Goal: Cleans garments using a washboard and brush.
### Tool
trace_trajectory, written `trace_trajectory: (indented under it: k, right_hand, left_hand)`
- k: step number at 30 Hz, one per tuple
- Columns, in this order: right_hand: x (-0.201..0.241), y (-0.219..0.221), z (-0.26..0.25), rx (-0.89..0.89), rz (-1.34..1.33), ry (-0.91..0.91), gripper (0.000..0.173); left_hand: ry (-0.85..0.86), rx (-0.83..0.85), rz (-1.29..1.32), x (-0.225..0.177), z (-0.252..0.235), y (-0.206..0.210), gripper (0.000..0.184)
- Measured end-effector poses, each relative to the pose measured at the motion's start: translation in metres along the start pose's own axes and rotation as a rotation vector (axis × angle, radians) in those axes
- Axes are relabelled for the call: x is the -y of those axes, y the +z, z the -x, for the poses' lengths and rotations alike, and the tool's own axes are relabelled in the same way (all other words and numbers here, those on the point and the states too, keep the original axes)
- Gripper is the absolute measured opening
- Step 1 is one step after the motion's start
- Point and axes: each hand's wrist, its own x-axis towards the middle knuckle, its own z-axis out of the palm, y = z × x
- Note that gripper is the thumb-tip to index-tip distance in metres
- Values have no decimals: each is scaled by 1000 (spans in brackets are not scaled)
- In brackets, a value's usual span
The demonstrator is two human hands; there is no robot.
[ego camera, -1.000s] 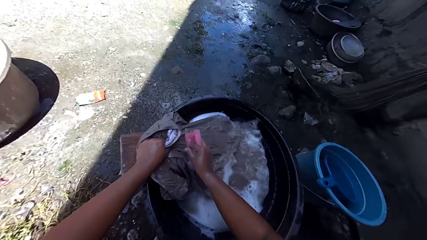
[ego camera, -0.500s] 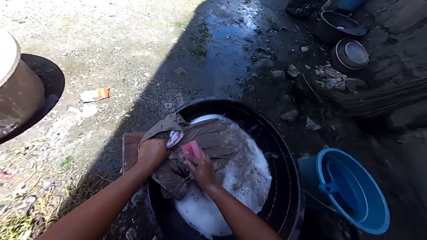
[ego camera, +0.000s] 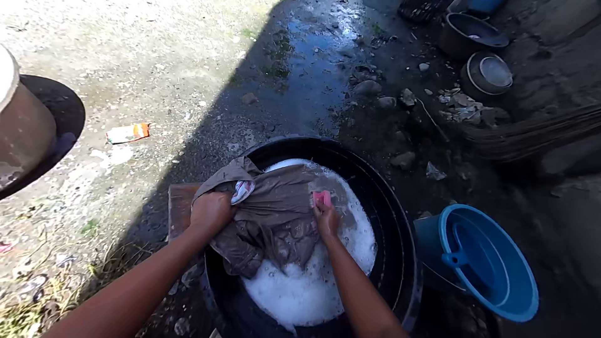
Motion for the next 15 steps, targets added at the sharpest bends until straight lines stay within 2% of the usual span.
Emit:
trace_trajectory:
  k: [2, 3, 6, 7, 8, 9, 11, 13, 15]
  right_hand:
    - [14, 1, 7, 23, 7, 35, 37]
    - [32, 9, 27, 48, -14, -35, 36]
    - [65, 44, 92, 3, -172, -434, 29]
    - [61, 49, 94, -22, -196, -502, 28]
    - [50, 47, 83, -49, -194, -495, 28]
    - [36, 39, 64, -60, -172, -411, 29]
    - [5, 13, 18, -40, -87, -105, 33]
    - [-8, -4, -14, -38, -29, 120, 36]
    - [23, -5, -9, 34, 18, 127, 38]
  left_hand:
    - [-10, 2, -1, 0, -2, 0, 39]
    - [-12, 2, -2, -1, -2, 0, 39]
    - [-11, 0, 3, -2, 0, 0, 39]
    - [-7, -5, 6, -1, 1, 1, 39]
    - [-2, -11, 8, 0, 1, 1, 39]
    - [2, -14, 10, 1, 1, 1, 39]
    - [2, -17, 4, 1, 0, 1, 38]
    - [0, -23, 1, 1, 0, 2, 37]
    - [-3, -27, 0, 2, -2, 2, 37]
